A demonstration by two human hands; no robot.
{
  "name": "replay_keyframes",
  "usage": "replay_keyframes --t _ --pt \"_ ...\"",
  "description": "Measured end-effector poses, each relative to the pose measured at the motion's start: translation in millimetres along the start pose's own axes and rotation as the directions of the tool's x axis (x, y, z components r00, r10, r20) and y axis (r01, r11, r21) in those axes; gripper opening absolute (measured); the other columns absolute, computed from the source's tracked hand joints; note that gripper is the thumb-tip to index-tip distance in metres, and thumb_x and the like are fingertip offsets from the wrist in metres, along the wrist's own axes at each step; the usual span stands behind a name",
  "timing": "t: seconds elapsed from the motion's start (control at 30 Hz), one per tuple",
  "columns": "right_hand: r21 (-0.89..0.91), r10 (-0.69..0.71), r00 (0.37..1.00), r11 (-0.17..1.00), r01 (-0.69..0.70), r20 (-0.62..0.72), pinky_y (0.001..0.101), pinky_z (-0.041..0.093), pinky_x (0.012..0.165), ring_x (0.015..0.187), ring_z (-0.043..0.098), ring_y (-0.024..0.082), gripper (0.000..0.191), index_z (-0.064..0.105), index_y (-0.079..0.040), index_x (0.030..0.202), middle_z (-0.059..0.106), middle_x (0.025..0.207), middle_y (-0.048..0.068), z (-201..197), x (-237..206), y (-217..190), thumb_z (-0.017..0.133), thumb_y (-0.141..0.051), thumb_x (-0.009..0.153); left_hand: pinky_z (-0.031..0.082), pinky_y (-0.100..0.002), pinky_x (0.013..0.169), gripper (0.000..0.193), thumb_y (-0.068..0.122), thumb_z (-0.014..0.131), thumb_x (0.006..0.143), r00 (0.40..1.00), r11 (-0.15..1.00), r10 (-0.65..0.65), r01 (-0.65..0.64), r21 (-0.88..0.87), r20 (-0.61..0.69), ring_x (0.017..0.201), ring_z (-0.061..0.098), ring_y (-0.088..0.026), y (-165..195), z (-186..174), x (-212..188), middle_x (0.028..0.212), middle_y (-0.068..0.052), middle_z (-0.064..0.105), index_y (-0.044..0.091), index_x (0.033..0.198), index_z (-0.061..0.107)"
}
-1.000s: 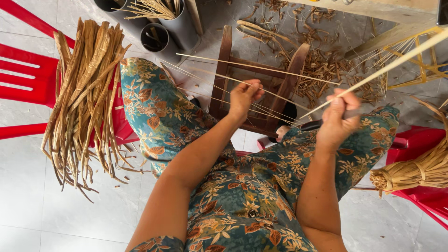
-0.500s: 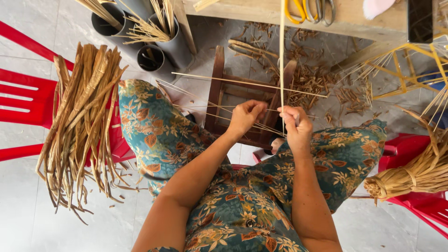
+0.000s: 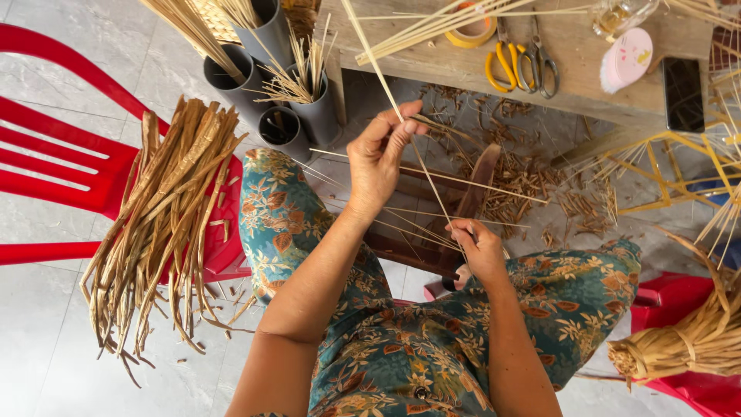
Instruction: The person sits on a low stool and splits thin bamboo strips with a knife, shaving and pointing the ends to form skewers. They use shears at the start, bend and peel the split strips, and set finished sticks aside while raw bundles remain on the chair and floor.
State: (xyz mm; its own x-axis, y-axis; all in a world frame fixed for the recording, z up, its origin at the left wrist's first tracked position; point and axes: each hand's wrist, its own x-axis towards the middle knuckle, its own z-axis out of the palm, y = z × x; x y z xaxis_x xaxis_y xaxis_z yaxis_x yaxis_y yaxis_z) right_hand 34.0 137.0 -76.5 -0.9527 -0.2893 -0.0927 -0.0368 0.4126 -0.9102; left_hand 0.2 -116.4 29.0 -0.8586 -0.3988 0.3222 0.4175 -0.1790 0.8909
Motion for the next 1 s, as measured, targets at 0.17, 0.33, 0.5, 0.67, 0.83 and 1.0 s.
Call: replay_keyframes --t 0.17,0.33,0.5,0.67,0.83,1.0 --pt "0.023 -0.013 0.999 1.0 0.014 -0.029 0.0266 0.052 0.081 0.088 0.066 0.012 0.015 0.075 -0.003 0.106 0.075 0.1 0.006 -2 4 4 0.065 -0.006 0.095 0.048 -0.019 0.073 0.026 0.013 0.065 0.108 0.997 0.998 -0.022 0.018 -0.054 -0.068 0.085 0.061 -0.005 15 -23 12 0.099 -0.002 0.075 0.002 0.131 0.069" --pt "-0.069 -0.145 0.955 0.989 0.132 -0.258 0.0257 0.053 0.087 0.093 0.069 0.011 0.009 0.066 -0.002 0.107 0.075 0.104 0.003 -22 14 7 0.065 -0.008 0.101 0.048 -0.021 0.069 0.026 0.02 0.063 0.109 0.988 0.998 -0.034 0.027 -0.048 -0.152 0.079 0.061 -0.006 3 -58 7 0.099 -0.002 0.076 0.004 0.129 0.068" --pt "-0.279 -0.365 0.856 0.921 0.274 -0.366 0.03 0.049 0.084 0.094 0.061 0.016 0.005 0.072 -0.004 0.108 0.062 0.106 0.006 -52 35 11 0.069 -0.003 0.104 0.052 -0.023 0.069 0.022 0.022 0.065 0.105 0.928 0.961 -0.26 0.223 -0.162 -0.267 0.08 0.067 -0.008 -25 -77 -8 0.1 -0.003 0.077 0.006 0.119 0.07" --pt "-0.299 -0.327 0.861 0.929 0.218 -0.389 0.0305 0.048 0.085 0.094 0.058 0.016 0.006 0.075 -0.007 0.109 0.058 0.108 0.005 -70 44 29 0.072 -0.004 0.104 0.054 -0.024 0.07 0.024 0.024 0.065 0.104 0.873 0.932 -0.345 0.274 -0.237 -0.346 0.081 0.068 -0.008 -44 -96 -13 0.1 -0.002 0.077 0.008 0.121 0.069" --pt "-0.272 -0.335 0.847 0.933 0.237 -0.412 0.0314 0.048 0.087 0.097 0.056 0.016 0.01 0.076 -0.007 0.111 0.058 0.109 0.004 -69 43 47 0.072 -0.002 0.104 0.056 -0.025 0.075 0.026 0.024 0.065 0.105 0.908 0.956 -0.273 0.219 -0.195 -0.318 0.083 0.068 -0.009 -47 -99 -17 0.102 -0.004 0.077 0.009 0.126 0.067" --pt "-0.299 -0.421 0.708 0.906 0.3 -0.566 0.0309 0.053 0.096 0.106 0.064 0.016 0.012 0.073 -0.004 0.12 0.065 0.116 0.006 -77 39 39 0.064 -0.002 0.113 0.059 -0.027 0.08 0.029 0.023 0.064 0.105 0.927 0.951 -0.274 0.221 -0.218 -0.256 0.083 0.069 -0.01 -45 -90 -21 0.102 -0.006 0.076 0.009 0.13 0.064"
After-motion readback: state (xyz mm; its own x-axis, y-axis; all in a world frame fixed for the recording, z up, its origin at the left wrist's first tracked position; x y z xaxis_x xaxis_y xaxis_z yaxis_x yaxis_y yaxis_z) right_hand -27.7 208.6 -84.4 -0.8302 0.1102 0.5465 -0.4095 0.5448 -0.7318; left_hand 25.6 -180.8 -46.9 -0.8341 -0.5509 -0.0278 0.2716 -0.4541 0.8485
